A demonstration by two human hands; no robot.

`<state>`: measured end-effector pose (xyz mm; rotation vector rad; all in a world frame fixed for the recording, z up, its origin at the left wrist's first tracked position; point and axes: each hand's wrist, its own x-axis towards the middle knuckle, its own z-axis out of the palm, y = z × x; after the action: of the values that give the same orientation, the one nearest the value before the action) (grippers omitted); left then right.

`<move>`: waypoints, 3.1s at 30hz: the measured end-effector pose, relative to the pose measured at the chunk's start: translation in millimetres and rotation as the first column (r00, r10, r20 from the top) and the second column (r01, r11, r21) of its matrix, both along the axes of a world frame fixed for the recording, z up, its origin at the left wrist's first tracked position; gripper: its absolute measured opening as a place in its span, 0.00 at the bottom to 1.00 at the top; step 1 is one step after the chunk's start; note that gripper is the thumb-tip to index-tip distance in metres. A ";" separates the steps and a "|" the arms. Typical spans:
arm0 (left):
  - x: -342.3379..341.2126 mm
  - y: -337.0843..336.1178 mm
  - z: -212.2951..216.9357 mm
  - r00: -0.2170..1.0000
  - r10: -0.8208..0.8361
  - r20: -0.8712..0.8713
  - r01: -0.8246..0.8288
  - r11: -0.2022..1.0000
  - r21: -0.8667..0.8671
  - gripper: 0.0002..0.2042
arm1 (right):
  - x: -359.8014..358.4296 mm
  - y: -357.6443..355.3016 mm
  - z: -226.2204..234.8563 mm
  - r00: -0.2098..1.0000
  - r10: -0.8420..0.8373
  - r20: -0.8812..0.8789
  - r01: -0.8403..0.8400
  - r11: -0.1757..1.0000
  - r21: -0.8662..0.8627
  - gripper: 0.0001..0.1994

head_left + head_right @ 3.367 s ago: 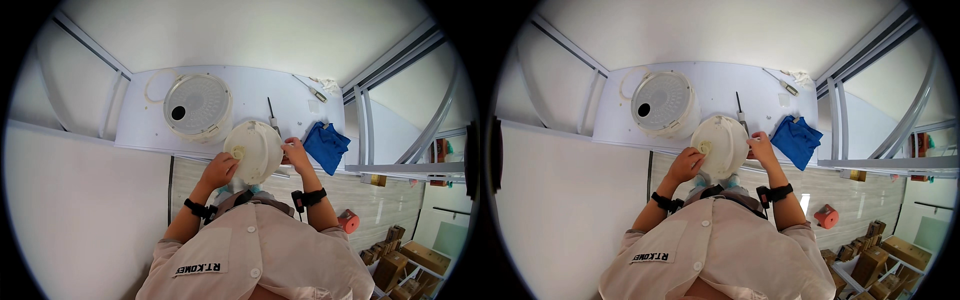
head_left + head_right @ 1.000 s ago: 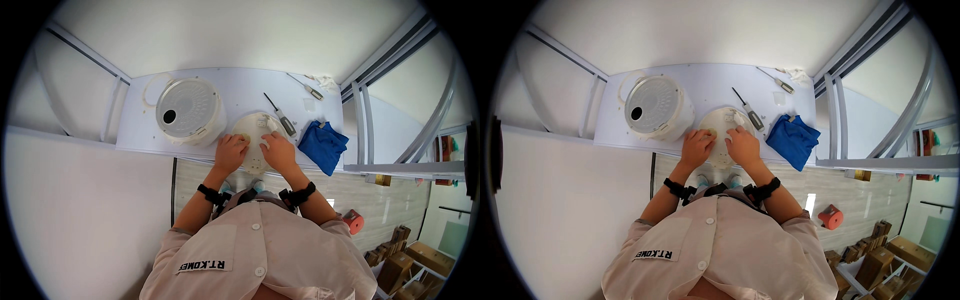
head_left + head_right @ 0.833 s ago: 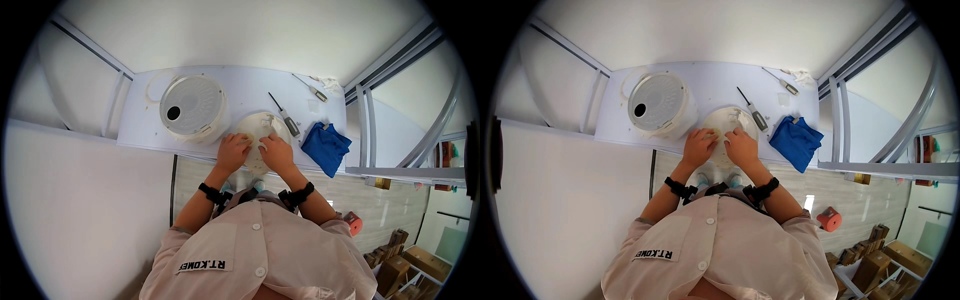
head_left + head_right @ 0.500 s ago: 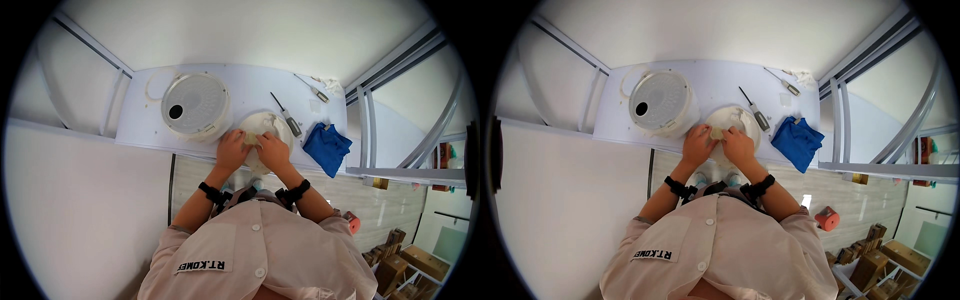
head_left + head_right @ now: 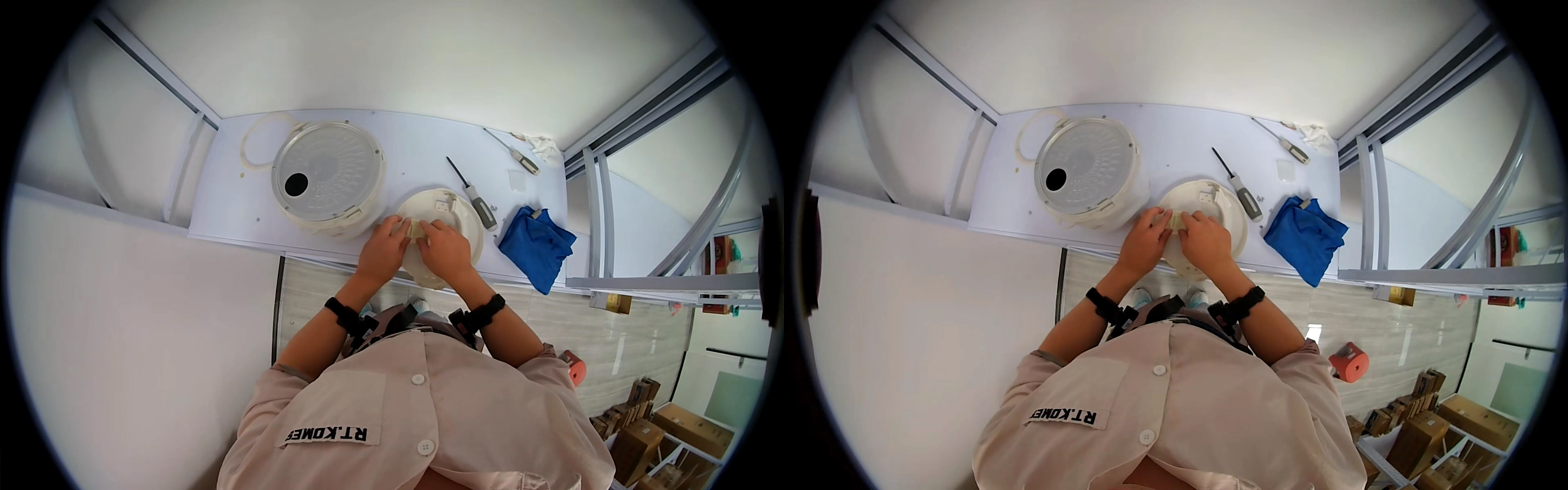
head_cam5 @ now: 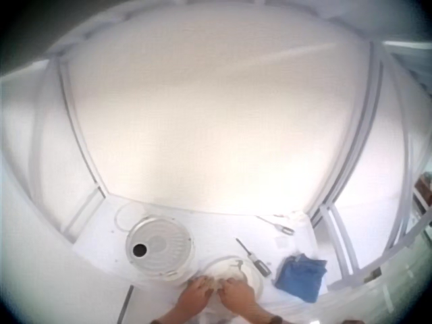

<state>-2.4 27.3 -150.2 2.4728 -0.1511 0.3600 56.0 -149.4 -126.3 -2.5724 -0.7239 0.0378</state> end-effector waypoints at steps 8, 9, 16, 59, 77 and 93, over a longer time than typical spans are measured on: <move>-0.2 -2.5 -1.2 0.999 0.017 -0.034 -0.015 0.999 0.035 0.18 | 1.0 1.0 3.5 0.999 -0.019 -0.049 0.019 1.000 0.000 0.18; -0.5 -2.4 -0.6 0.999 0.018 -0.043 -0.016 0.999 0.039 0.18 | 0.8 1.6 4.5 0.998 -0.022 -0.058 0.021 1.000 -0.014 0.18; 0.8 -5.6 6.2 0.992 0.028 -0.119 -0.023 0.999 0.043 0.19 | 0.4 3.0 7.3 0.996 -0.047 -0.080 0.040 0.995 -0.088 0.18; -0.2 -15.5 153.8 0.937 -0.233 0.259 0.290 0.934 -0.209 0.28 | 2.9 -60.7 102.8 0.630 0.656 -0.416 0.214 0.369 0.905 0.38; 3.0 -33.8 154.1 0.929 -0.211 0.304 0.302 0.906 -0.295 0.27 | -1.2 -79.7 114.9 0.677 0.666 -0.314 0.115 0.325 0.939 0.22; 6.3 -53.3 144.6 0.972 -0.199 0.126 0.235 0.860 -0.454 0.27 | 6.0 -93.9 111.2 0.677 0.619 -0.398 0.153 0.411 0.899 0.25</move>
<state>3.9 -26.1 -5.6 1.9413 -0.3318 0.3454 62.0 -243.3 -15.1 -1.1733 -0.5758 0.5595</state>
